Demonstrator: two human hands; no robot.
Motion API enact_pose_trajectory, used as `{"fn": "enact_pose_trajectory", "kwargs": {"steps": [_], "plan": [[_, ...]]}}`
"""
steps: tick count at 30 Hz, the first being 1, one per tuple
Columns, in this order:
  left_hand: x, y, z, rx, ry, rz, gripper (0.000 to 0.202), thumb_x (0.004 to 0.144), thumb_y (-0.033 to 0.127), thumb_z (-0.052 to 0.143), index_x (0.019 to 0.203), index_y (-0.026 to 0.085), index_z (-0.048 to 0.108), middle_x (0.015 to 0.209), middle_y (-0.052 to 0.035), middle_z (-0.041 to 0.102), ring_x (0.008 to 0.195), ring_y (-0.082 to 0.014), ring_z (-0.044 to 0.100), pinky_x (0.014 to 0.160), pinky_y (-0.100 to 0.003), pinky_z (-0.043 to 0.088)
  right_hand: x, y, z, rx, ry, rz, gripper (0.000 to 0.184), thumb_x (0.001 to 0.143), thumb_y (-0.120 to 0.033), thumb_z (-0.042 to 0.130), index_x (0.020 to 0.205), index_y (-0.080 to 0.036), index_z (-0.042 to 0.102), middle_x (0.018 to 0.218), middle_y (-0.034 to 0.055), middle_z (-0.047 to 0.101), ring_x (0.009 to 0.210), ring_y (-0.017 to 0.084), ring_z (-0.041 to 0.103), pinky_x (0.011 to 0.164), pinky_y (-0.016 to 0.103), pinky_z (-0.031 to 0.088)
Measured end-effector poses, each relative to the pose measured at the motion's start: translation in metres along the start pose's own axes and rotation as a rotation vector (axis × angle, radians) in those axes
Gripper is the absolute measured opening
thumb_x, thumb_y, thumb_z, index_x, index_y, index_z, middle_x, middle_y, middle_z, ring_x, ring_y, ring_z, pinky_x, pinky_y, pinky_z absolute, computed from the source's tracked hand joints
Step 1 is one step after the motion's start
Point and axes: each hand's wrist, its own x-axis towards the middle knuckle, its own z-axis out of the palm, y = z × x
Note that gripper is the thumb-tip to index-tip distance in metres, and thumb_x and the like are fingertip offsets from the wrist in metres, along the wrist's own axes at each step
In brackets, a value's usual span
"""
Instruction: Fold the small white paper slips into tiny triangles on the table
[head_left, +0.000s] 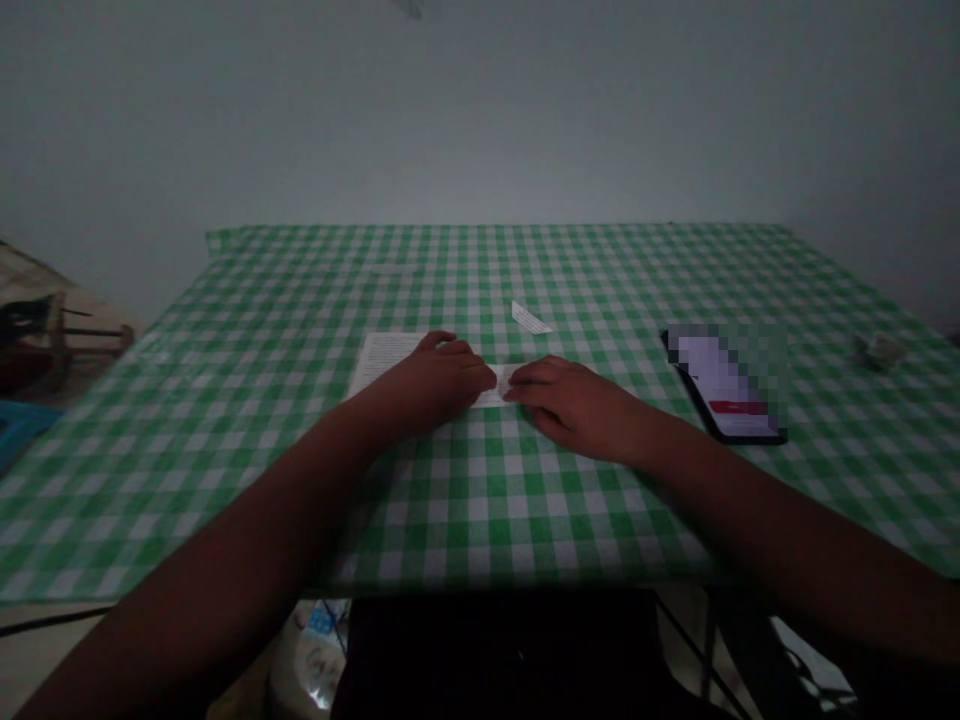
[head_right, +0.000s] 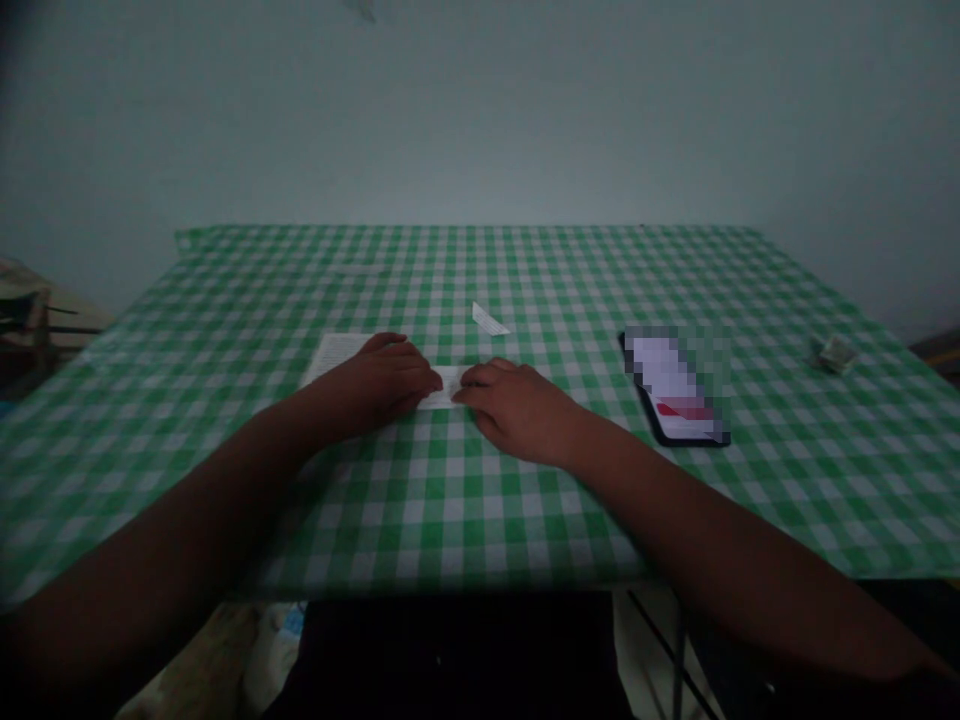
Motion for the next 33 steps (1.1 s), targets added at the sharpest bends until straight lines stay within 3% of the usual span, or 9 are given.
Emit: {"fn": "enact_pose_trajectory", "kwargs": {"steps": [3,7,20,26,33], "plan": [[-0.003,-0.003,0.004,-0.15,0.054,0.055,0.021,0.098,0.024,0.05,0.113,0.022,0.065,0.112,-0.0045,0.07,0.11,-0.0217,0.06,0.104,-0.041,0.038,0.0,0.003,0.002,0.025,0.019,-0.016,0.038,0.091,-0.009,0.052,0.125,-0.015,0.068,0.124,0.0134,0.067,0.114,0.027,0.06,0.1,0.046,0.049],[-0.007,-0.009,0.011,-0.265,0.084,0.08,0.039,0.09,0.036,0.067,0.125,0.023,0.059,0.129,-0.0076,0.062,0.12,-0.0234,0.057,0.106,-0.04,0.04,0.0,0.006,0.003,0.053,0.031,-0.033,0.038,0.09,-0.008,0.052,0.122,-0.015,0.069,0.124,0.0142,0.066,0.115,0.027,0.06,0.1,0.047,0.049],[0.001,0.008,-0.002,-0.043,0.025,0.078,0.027,0.092,0.013,0.056,0.116,0.019,0.064,0.112,-0.0047,0.072,0.105,-0.0214,0.064,0.096,-0.037,0.044,0.001,0.008,0.004,0.085,0.038,-0.036,0.037,0.09,-0.008,0.051,0.121,-0.017,0.07,0.12,0.0134,0.067,0.113,0.026,0.06,0.098,0.047,0.049],[0.0,0.002,0.001,-0.06,0.07,0.109,0.026,0.096,0.015,0.051,0.117,0.019,0.065,0.106,-0.0058,0.073,0.101,-0.0212,0.064,0.095,-0.037,0.043,0.001,0.007,0.001,0.073,0.019,-0.038,0.034,0.092,-0.011,0.051,0.117,-0.02,0.072,0.122,0.0126,0.067,0.115,0.027,0.06,0.098,0.049,0.048],[0.006,-0.004,0.018,-0.216,0.124,0.049,0.026,0.102,0.024,0.046,0.121,0.019,0.063,0.108,-0.0055,0.071,0.1,-0.0191,0.064,0.095,-0.035,0.045,-0.001,0.009,0.001,0.059,0.003,-0.049,0.033,0.091,-0.011,0.052,0.115,-0.02,0.074,0.124,0.0125,0.066,0.118,0.026,0.059,0.102,0.047,0.047]]}}
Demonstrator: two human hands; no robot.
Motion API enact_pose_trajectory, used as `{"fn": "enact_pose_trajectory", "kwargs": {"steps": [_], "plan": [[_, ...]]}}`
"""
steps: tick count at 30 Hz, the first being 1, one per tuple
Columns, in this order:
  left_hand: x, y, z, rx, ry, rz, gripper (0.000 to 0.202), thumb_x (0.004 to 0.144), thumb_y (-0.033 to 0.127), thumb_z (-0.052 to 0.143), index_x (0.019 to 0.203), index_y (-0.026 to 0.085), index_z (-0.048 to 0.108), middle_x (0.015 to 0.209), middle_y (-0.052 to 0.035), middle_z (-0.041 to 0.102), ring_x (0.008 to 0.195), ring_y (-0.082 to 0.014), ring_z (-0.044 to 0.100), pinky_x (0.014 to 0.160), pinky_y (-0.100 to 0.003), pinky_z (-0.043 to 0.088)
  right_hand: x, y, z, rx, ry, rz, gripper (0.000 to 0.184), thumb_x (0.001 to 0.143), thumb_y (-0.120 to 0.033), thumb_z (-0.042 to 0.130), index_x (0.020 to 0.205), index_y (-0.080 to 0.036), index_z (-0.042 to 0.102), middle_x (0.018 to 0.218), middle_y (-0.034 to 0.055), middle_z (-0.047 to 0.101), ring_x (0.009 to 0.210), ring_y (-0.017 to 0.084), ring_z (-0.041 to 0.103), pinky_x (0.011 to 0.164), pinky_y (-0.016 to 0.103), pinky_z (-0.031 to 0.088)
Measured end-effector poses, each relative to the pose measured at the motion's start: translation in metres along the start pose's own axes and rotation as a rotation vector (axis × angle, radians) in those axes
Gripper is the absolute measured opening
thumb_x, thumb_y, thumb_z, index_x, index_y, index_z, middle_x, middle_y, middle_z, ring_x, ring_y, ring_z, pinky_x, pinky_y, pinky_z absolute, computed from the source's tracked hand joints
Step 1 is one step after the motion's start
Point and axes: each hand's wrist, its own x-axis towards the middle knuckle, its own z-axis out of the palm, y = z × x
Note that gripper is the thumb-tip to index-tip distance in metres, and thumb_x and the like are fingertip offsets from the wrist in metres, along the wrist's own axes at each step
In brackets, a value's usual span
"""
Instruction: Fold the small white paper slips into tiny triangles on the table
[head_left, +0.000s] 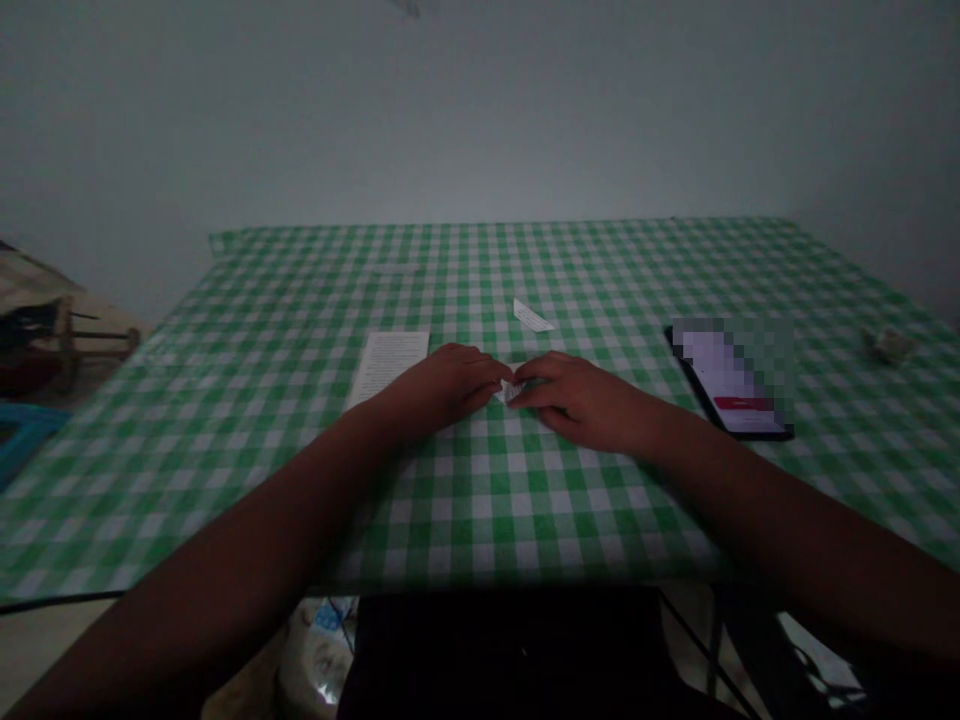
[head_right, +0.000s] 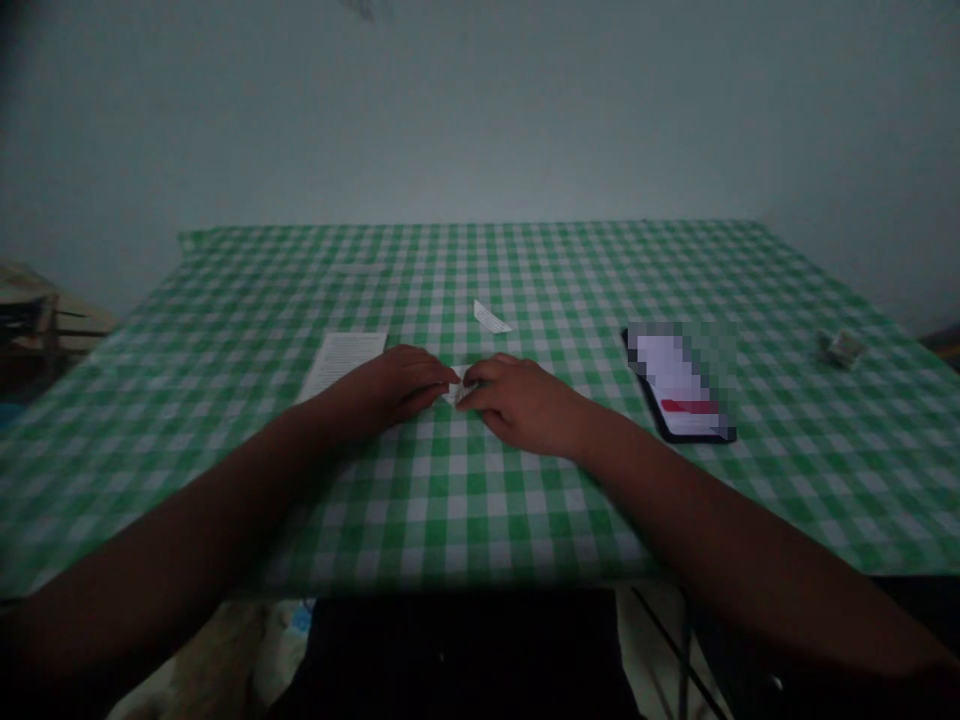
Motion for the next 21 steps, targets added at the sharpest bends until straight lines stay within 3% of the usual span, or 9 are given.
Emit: {"fn": "enact_pose_trajectory", "kwargs": {"steps": [3,7,12,18,21], "plan": [[0.002,-0.001,0.005,-0.009,0.045,-0.044,0.024,0.1,0.024,0.049,0.12,0.017,0.061,0.112,-0.0067,0.069,0.105,-0.0199,0.061,0.096,-0.035,0.045,0.001,-0.001,0.0,0.021,0.022,-0.011,0.032,0.091,-0.01,0.052,0.114,-0.018,0.073,0.123,0.0128,0.067,0.118,0.026,0.06,0.103,0.047,0.046],[0.004,-0.001,0.008,0.055,0.101,-0.128,0.019,0.097,0.03,0.058,0.106,0.014,0.063,0.104,-0.0077,0.067,0.101,-0.0212,0.058,0.091,-0.035,0.045,0.003,-0.002,0.001,0.047,0.051,0.011,0.031,0.091,-0.009,0.049,0.114,-0.015,0.069,0.116,0.0128,0.07,0.111,0.025,0.061,0.099,0.046,0.049],[0.004,0.003,0.006,0.183,0.051,-0.106,0.028,0.102,0.036,0.048,0.096,0.017,0.067,0.101,-0.0066,0.066,0.097,-0.022,0.056,0.085,-0.036,0.042,0.003,-0.001,0.004,0.012,0.041,0.054,0.03,0.091,-0.01,0.049,0.115,-0.014,0.066,0.119,0.0137,0.067,0.112,0.026,0.061,0.098,0.046,0.05],[-0.006,0.015,-0.004,0.225,0.002,-0.118,0.031,0.104,0.034,0.042,0.113,0.02,0.068,0.119,-0.0078,0.065,0.11,-0.0241,0.056,0.094,-0.041,0.042,0.002,0.001,0.007,-0.029,0.038,0.088,0.033,0.093,-0.012,0.048,0.122,-0.014,0.064,0.126,0.0152,0.065,0.117,0.027,0.06,0.098,0.047,0.05],[-0.013,0.023,-0.002,0.224,-0.056,-0.128,0.038,0.105,0.034,0.039,0.134,0.019,0.057,0.137,-0.01,0.058,0.122,-0.0265,0.053,0.099,-0.043,0.043,0.002,0.001,0.005,-0.042,0.055,0.128,0.03,0.093,-0.012,0.048,0.117,-0.014,0.065,0.12,0.0152,0.066,0.115,0.028,0.06,0.099,0.047,0.05]]}}
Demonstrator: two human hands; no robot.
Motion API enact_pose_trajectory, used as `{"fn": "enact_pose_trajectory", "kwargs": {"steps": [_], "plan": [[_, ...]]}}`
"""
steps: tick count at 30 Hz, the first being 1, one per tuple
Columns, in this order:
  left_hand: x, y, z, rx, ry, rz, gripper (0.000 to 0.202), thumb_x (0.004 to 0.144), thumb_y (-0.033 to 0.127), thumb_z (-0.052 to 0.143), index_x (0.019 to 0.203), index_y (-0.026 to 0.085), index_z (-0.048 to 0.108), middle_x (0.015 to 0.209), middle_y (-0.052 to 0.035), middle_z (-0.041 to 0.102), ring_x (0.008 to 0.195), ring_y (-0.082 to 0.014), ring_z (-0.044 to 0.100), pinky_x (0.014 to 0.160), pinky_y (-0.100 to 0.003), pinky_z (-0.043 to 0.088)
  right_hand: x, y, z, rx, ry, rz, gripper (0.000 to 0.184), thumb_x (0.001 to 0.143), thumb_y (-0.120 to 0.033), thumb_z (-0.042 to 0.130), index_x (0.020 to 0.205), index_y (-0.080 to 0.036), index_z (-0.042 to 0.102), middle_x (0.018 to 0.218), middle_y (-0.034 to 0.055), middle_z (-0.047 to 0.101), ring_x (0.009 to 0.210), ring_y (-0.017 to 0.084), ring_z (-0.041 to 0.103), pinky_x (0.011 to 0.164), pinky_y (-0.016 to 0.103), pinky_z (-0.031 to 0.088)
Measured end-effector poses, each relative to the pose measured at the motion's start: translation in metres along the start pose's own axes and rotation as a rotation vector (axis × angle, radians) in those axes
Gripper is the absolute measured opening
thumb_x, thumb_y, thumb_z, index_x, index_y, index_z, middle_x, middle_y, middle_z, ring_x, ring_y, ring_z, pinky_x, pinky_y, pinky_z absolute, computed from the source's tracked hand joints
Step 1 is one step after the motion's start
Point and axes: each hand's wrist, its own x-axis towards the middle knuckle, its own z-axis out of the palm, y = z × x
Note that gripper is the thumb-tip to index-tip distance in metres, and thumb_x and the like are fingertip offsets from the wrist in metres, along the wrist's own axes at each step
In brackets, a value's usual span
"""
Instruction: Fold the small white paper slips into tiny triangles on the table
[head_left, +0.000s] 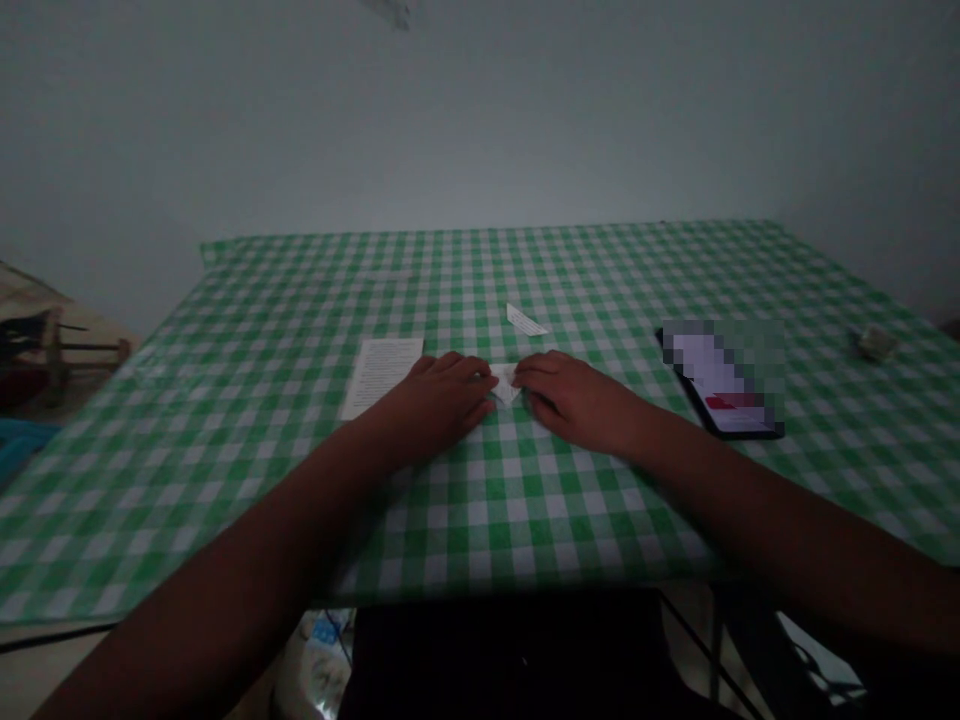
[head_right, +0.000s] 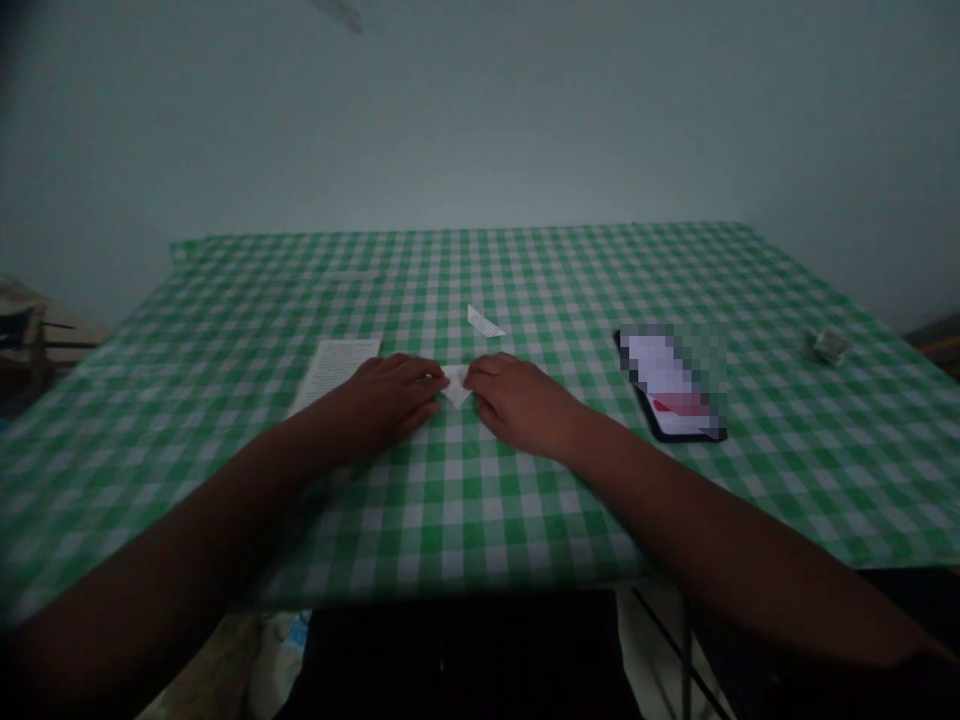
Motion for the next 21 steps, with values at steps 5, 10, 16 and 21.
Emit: {"fn": "enact_pose_trajectory", "kwargs": {"steps": [5,10,16,21], "plan": [[-0.007,0.013,0.002,0.018,-0.074,-0.041,0.055,0.105,0.042,0.035,0.151,0.012,0.038,0.155,-0.0149,0.042,0.135,-0.0329,0.044,0.105,-0.05,0.04,0.0,0.0,-0.002,-0.022,0.017,0.041,0.025,0.094,-0.014,0.048,0.108,-0.012,0.068,0.113,0.0152,0.067,0.11,0.027,0.06,0.1,0.046,0.048],[-0.008,0.016,-0.005,0.016,-0.105,-0.034,0.055,0.104,0.044,0.034,0.151,0.016,0.038,0.159,-0.0149,0.038,0.136,-0.0329,0.044,0.109,-0.052,0.037,0.0,0.004,0.0,-0.03,0.026,0.019,0.031,0.094,-0.013,0.047,0.118,-0.014,0.068,0.115,0.0146,0.066,0.111,0.027,0.059,0.101,0.047,0.047],[-0.007,0.02,0.002,0.048,-0.066,-0.089,0.055,0.103,0.049,0.035,0.15,0.021,0.041,0.16,-0.0128,0.036,0.138,-0.0371,0.041,0.108,-0.058,0.034,-0.001,0.003,-0.002,-0.037,0.019,0.022,0.033,0.093,-0.011,0.048,0.118,-0.015,0.069,0.115,0.0145,0.066,0.11,0.027,0.059,0.101,0.048,0.048],[-0.006,0.023,0.009,0.055,-0.021,-0.092,0.058,0.102,0.05,0.038,0.15,0.018,0.041,0.163,-0.0117,0.031,0.143,-0.0371,0.034,0.111,-0.059,0.03,-0.001,0.003,-0.003,-0.047,0.006,0.009,0.032,0.093,-0.012,0.049,0.118,-0.013,0.069,0.117,0.0156,0.065,0.112,0.027,0.059,0.101,0.047,0.048]]}}
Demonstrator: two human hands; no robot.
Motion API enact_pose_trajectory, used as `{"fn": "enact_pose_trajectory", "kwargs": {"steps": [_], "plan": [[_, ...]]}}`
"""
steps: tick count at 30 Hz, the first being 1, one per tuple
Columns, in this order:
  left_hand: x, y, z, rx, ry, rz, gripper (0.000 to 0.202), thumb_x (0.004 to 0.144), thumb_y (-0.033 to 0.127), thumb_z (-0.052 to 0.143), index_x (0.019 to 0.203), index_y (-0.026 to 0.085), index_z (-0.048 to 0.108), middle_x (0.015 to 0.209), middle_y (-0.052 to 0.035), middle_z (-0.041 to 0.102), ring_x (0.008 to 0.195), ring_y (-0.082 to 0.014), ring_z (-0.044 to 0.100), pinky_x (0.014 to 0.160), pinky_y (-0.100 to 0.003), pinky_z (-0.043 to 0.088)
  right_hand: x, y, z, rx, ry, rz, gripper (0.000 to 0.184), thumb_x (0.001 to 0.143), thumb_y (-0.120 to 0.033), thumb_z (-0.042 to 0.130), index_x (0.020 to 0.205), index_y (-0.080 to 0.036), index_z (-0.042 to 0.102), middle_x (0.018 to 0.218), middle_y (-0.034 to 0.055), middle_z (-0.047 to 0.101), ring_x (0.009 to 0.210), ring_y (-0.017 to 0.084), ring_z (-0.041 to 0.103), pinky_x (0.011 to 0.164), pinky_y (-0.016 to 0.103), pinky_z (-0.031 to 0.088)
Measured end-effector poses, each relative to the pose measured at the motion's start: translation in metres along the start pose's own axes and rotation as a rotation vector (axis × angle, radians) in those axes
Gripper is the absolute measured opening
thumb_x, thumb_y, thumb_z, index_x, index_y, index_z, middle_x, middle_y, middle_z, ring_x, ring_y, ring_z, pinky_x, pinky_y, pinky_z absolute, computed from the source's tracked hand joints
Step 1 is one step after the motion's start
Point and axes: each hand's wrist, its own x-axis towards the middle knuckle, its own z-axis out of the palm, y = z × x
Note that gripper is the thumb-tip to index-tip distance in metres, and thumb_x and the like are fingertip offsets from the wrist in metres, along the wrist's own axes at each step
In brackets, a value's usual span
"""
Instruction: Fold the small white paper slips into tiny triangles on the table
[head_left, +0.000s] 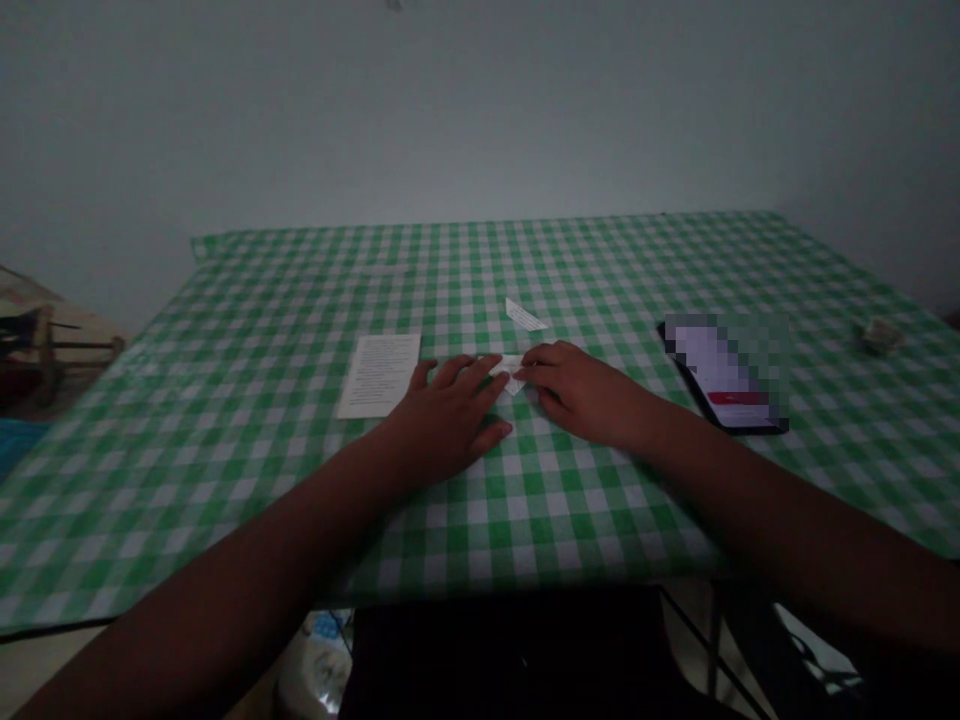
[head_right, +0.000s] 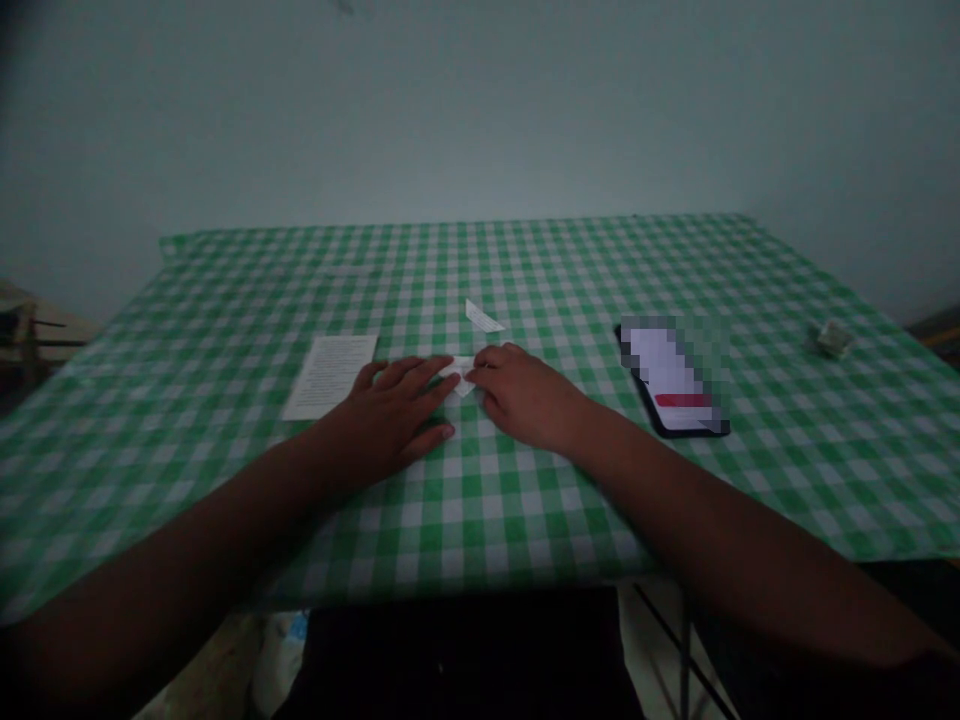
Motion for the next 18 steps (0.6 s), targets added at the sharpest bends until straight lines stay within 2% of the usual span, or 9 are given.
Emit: {"fn": "enact_pose_trajectory", "kwargs": {"steps": [5,11,18], "plan": [[0.001,0.002,0.001,-0.02,0.0,-0.015,0.057,0.102,0.048,0.039,0.152,0.02,0.038,0.16,-0.0099,0.039,0.141,-0.0353,0.038,0.112,-0.061,0.026,0.0,0.0,0.0,0.01,-0.002,0.009,0.035,0.094,-0.012,0.047,0.122,-0.013,0.068,0.124,0.0156,0.066,0.117,0.027,0.059,0.108,0.051,0.043],[0.001,0.01,0.002,-0.019,0.017,-0.064,0.056,0.101,0.046,0.042,0.151,0.022,0.041,0.16,-0.0079,0.04,0.14,-0.0383,0.039,0.111,-0.067,0.024,-0.001,-0.002,0.0,0.021,-0.022,0.008,0.039,0.092,-0.01,0.047,0.126,-0.011,0.066,0.125,0.0161,0.067,0.117,0.028,0.059,0.108,0.051,0.042],[0.003,0.015,0.008,-0.002,0.056,-0.107,0.053,0.101,0.043,0.043,0.15,0.022,0.043,0.158,-0.0076,0.041,0.138,-0.0362,0.04,0.112,-0.064,0.025,0.001,-0.003,-0.002,0.051,-0.051,0.016,0.043,0.09,-0.008,0.047,0.129,-0.013,0.064,0.127,0.0154,0.067,0.119,0.027,0.059,0.109,0.051,0.04]]}}
